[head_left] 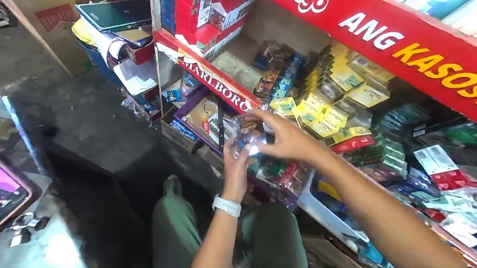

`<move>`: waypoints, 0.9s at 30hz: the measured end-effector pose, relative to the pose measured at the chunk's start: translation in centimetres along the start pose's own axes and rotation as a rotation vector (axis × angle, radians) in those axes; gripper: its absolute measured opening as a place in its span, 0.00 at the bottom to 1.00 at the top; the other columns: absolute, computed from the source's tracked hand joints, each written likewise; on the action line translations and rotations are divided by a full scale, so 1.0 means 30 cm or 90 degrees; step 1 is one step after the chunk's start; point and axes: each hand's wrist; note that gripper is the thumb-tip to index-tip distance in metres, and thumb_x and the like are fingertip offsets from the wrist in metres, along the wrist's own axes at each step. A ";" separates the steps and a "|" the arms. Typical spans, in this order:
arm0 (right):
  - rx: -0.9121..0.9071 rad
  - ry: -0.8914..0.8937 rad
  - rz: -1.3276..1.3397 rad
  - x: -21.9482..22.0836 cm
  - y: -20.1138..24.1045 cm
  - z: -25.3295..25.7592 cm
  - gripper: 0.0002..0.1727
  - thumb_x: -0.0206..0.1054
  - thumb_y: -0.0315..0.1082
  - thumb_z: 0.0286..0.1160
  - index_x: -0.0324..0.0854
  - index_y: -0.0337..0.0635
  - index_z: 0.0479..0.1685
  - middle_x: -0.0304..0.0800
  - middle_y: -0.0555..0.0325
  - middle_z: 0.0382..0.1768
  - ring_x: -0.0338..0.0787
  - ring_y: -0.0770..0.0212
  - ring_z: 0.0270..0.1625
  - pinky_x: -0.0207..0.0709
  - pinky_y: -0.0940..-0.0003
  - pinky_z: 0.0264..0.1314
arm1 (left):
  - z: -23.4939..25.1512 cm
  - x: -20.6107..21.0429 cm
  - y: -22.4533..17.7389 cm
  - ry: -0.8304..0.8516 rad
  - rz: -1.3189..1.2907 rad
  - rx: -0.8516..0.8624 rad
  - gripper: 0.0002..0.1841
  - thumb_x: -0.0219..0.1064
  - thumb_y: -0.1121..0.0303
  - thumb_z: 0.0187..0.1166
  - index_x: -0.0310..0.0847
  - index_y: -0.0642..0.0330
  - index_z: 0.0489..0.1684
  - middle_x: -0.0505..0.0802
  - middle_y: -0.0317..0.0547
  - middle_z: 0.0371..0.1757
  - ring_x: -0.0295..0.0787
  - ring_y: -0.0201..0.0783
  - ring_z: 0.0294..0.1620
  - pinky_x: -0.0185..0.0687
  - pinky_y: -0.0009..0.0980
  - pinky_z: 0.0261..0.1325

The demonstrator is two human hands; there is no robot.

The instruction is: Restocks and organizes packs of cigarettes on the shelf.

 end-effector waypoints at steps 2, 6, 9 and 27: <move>0.055 0.001 0.125 -0.063 -0.009 0.102 0.27 0.70 0.31 0.75 0.75 0.30 0.74 0.92 0.41 0.57 0.92 0.52 0.57 0.85 0.54 0.63 | 0.007 -0.015 0.013 0.023 -0.010 -0.008 0.27 0.55 0.73 0.88 0.52 0.66 0.85 0.82 0.57 0.64 0.89 0.40 0.50 0.89 0.35 0.52; 0.181 -0.127 0.064 -0.131 -0.179 0.411 0.17 0.64 0.35 0.85 0.84 0.31 0.62 0.91 0.37 0.55 0.92 0.45 0.56 0.82 0.45 0.65 | -0.005 -0.024 0.014 0.031 -0.002 -0.009 0.25 0.52 0.70 0.89 0.57 0.73 0.81 0.84 0.58 0.64 0.89 0.40 0.56 0.87 0.36 0.61; 0.355 -0.155 -0.030 -0.145 -0.348 0.604 0.28 0.60 0.37 0.88 0.70 0.30 0.81 0.75 0.30 0.77 0.73 0.34 0.82 0.62 0.36 0.84 | -0.032 -0.035 0.033 0.041 0.036 -0.019 0.27 0.60 0.68 0.83 0.61 0.75 0.77 0.84 0.60 0.66 0.88 0.44 0.61 0.86 0.41 0.67; 0.483 -0.264 -0.042 -0.097 -0.352 0.737 0.41 0.70 0.38 0.76 0.60 0.29 0.87 0.60 0.28 0.86 0.56 0.32 0.90 0.49 0.33 0.89 | -0.068 -0.014 0.026 0.038 0.183 0.020 0.30 0.62 0.76 0.80 0.56 0.78 0.80 0.85 0.54 0.62 0.85 0.27 0.58 0.82 0.25 0.65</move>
Point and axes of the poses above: each hand's wrist, its own z-axis towards the middle knuckle, its own x-axis out of the palm, y = z × x
